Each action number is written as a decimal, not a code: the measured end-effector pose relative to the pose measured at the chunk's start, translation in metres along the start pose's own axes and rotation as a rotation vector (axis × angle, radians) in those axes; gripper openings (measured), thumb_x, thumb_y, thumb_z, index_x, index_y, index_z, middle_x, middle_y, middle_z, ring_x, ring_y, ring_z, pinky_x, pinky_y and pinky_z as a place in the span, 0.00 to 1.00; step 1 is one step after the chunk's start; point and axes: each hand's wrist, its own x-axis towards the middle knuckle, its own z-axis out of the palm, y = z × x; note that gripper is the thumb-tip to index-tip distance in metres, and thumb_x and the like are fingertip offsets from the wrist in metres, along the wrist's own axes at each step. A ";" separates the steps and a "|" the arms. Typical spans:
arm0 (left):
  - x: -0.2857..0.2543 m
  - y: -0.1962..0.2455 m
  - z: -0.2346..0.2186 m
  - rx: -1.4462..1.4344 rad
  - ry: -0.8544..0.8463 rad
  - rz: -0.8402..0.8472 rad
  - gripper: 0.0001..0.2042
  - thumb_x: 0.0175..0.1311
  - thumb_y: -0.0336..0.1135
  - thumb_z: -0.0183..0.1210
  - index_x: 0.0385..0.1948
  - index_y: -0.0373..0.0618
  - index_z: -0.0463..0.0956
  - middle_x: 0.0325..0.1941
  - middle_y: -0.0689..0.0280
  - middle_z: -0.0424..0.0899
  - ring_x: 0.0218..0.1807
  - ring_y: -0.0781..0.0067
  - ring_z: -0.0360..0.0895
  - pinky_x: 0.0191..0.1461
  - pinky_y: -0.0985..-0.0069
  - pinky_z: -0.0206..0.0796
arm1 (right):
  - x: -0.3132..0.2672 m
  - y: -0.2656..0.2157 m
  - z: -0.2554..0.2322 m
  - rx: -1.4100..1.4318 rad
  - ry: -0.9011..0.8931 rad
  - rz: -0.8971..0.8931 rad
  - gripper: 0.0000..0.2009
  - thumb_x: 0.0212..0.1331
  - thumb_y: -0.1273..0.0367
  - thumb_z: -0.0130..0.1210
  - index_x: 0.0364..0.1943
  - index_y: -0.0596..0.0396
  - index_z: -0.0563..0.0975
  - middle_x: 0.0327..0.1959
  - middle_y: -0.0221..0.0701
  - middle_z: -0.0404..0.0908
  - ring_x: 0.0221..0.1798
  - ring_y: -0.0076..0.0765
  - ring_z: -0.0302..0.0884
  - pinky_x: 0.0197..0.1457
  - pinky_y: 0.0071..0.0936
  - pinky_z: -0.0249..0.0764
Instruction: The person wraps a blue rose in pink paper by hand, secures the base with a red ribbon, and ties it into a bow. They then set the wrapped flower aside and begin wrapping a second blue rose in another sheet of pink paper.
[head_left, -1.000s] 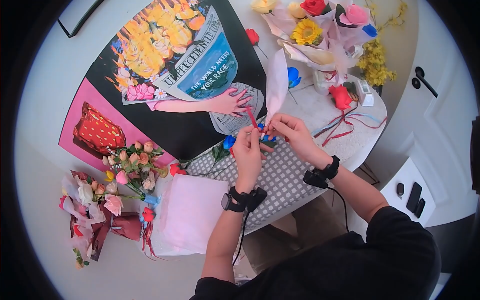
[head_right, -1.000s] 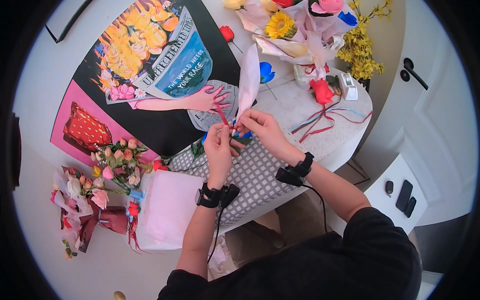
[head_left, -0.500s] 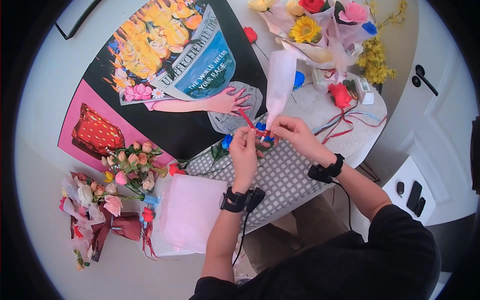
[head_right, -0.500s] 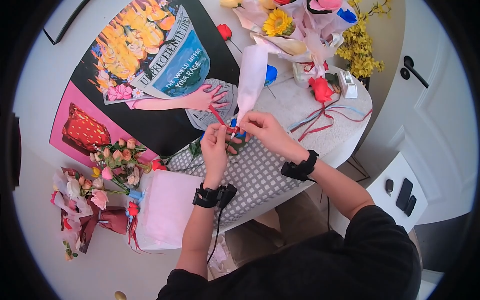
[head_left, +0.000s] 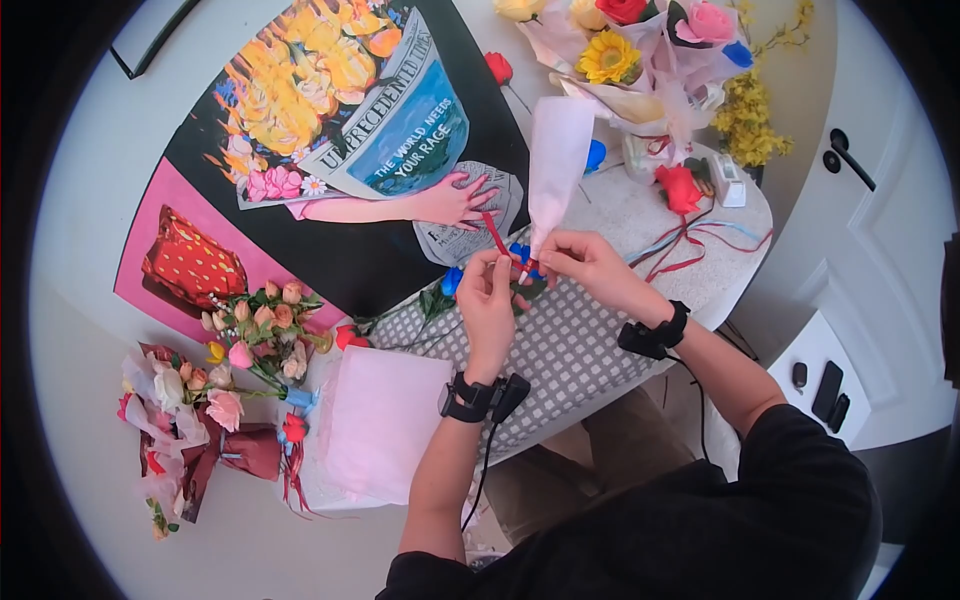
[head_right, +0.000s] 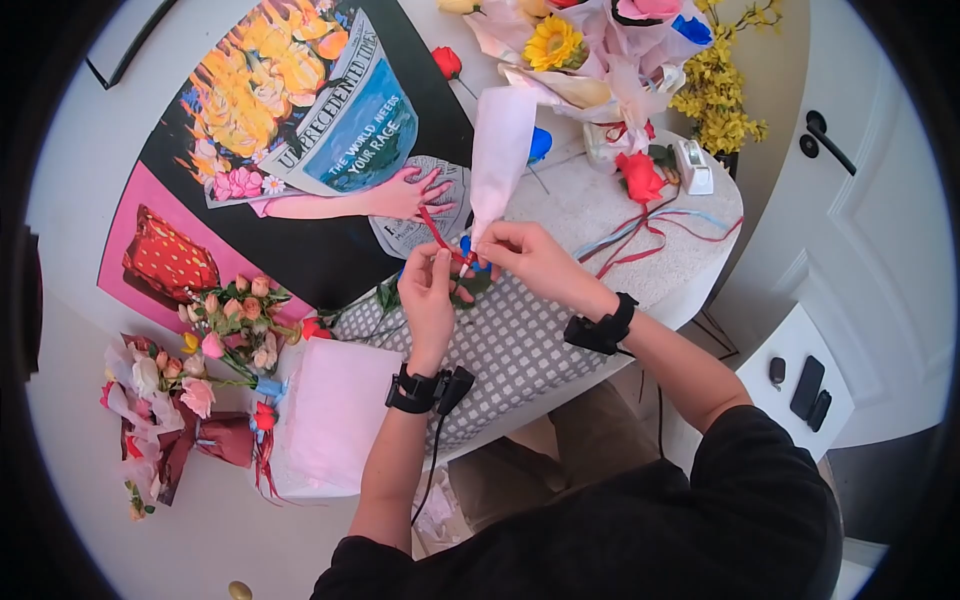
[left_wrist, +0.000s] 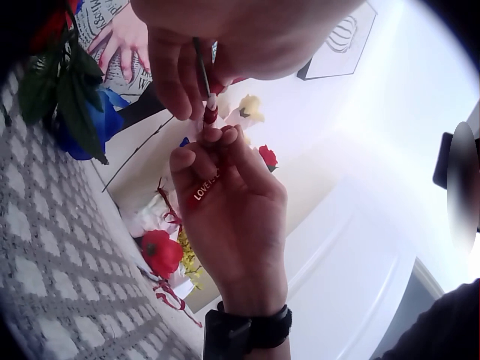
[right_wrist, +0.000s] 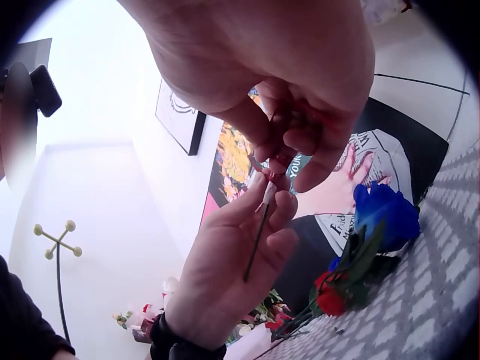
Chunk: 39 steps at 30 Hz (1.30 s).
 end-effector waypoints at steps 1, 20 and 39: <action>0.000 -0.001 -0.003 0.010 -0.020 0.018 0.07 0.79 0.34 0.52 0.44 0.40 0.75 0.39 0.66 0.85 0.31 0.84 0.78 0.23 0.84 0.66 | 0.001 -0.001 0.001 -0.011 0.010 -0.013 0.10 0.72 0.67 0.53 0.37 0.61 0.79 0.33 0.25 0.81 0.35 0.20 0.76 0.42 0.21 0.72; 0.000 -0.012 -0.004 0.324 -0.080 0.049 0.08 0.74 0.32 0.59 0.46 0.38 0.82 0.33 0.71 0.82 0.23 0.89 0.70 0.23 0.87 0.58 | 0.001 -0.006 0.016 -0.147 0.130 -0.097 0.07 0.68 0.71 0.58 0.37 0.63 0.82 0.37 0.31 0.78 0.37 0.24 0.79 0.41 0.24 0.76; -0.004 -0.014 0.001 -0.013 -0.197 -0.029 0.08 0.74 0.26 0.55 0.45 0.31 0.81 0.41 0.61 0.85 0.38 0.77 0.83 0.39 0.75 0.84 | -0.009 -0.005 0.023 -0.007 0.246 0.040 0.12 0.69 0.75 0.45 0.44 0.68 0.80 0.40 0.34 0.83 0.42 0.26 0.83 0.45 0.26 0.81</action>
